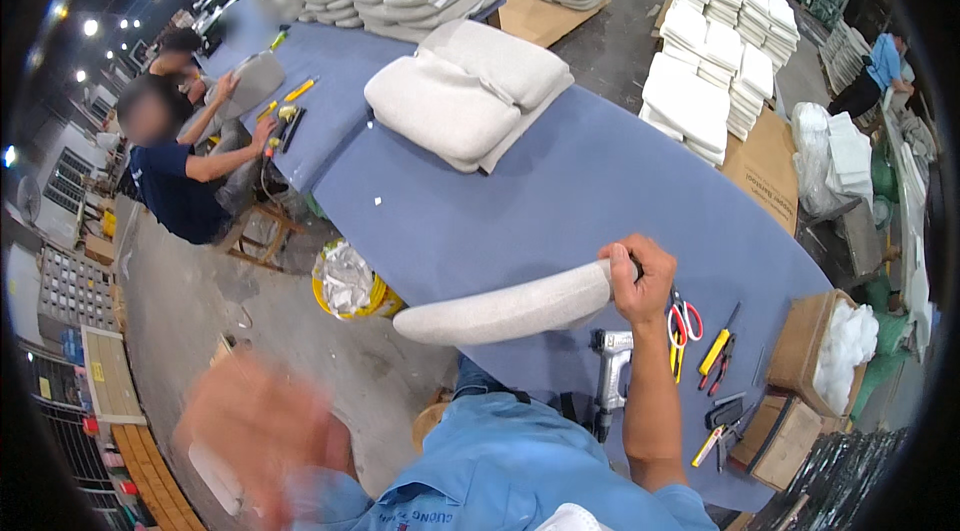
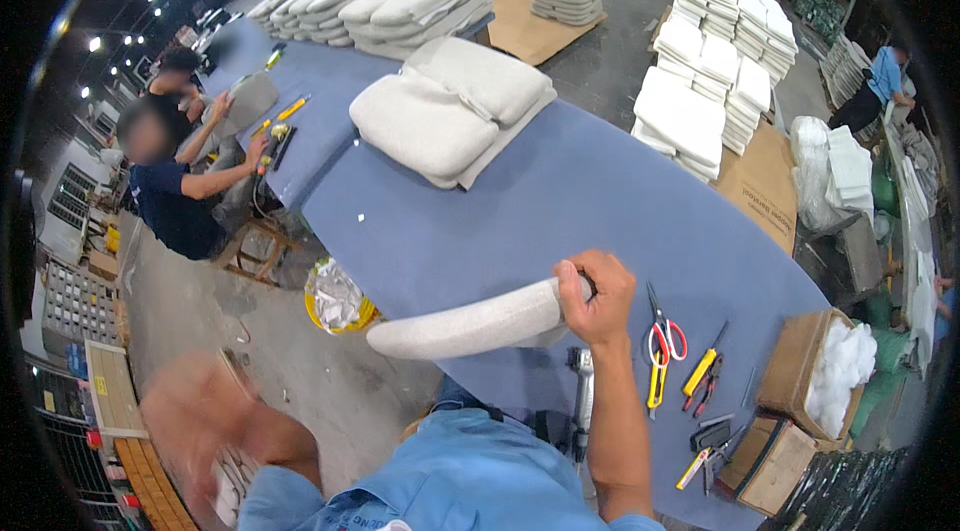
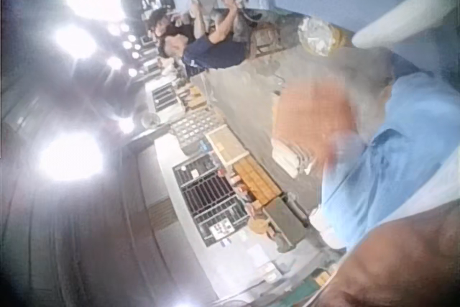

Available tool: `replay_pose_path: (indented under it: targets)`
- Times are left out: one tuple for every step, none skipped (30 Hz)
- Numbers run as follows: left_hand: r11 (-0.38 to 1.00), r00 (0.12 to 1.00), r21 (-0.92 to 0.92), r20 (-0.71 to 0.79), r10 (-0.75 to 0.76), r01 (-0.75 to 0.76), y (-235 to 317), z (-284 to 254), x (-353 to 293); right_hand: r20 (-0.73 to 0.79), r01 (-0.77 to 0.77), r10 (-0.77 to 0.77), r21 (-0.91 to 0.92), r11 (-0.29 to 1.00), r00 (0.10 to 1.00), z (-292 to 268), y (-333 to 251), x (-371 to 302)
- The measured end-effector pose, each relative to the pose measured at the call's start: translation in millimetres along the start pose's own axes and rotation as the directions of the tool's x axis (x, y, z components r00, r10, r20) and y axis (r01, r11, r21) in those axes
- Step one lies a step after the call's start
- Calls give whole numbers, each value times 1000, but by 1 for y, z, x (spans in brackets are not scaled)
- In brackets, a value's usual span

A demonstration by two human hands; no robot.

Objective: The person assembles cushion covers by stapling seams, trimming excess fabric with a utility knife, and cutting along edges with scissors. They handle multiple cushion covers one at a time, flip them, and stack finished units on the table.

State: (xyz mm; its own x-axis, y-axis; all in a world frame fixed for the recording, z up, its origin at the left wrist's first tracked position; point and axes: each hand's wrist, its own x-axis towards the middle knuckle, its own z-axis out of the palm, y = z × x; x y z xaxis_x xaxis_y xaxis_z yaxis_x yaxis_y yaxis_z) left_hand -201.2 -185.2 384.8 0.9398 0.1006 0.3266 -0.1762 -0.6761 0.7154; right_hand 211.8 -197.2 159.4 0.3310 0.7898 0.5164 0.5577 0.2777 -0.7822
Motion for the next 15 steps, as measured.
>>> replay_pose_path:
  targets:
    - [948,928,44,-224,-297,314,-52,17,-4,-50,7,-9,-41,999,999,-9,10,-2]
    - [684,708,281,-514,-485,673,-91,48,-7,-67,-31,30,-22,999,997,-9,23,-4]
    - [603,487,-80,-510,-709,794,-130,80,-8,-77,-65,65,3,998,995,-9,36,-7]
    - [633,506,-145,-478,-718,761,-164,111,-18,-87,-102,103,18,995,991,-13,47,-9]
    - [654,522,-217,-446,-727,725,-187,143,-31,-55,-166,168,36,986,984,-19,53,-10]
    - [657,532,-57,-537,-655,752,-200,177,-41,-92,-211,218,75,974,972,-24,61,-12]
    - [618,534,96,-618,-577,780,-208,201,-47,-112,-259,273,124,958,956,-26,71,-18]
    - [657,536,52,-630,-563,752,-219,213,-51,-119,-297,319,171,939,940,-27,84,-23]
    - [694,534,10,-647,-544,720,-228,222,-53,-191,-317,359,217,923,914,-28,104,-31]
    - [718,565,22,-634,-528,696,-237,222,-51,-250,-333,398,266,905,883,-27,126,-39]
    - [737,593,33,-620,-515,675,-246,210,-46,-296,-356,444,308,882,846,-26,143,-45]
    - [753,618,38,-600,-509,657,-253,200,-44,-334,-386,498,347,855,800,-26,158,-53]
    - [753,587,-32,-604,-539,658,-261,194,-46,-373,-416,552,385,823,746,-26,171,-58]
    - [755,566,-95,-602,-563,649,-272,187,-49,-370,-404,544,392,826,753,-27,184,-59]
    - [686,534,-158,-513,-672,711,-289,183,-58,-368,-397,540,397,827,757,-28,195,-62]
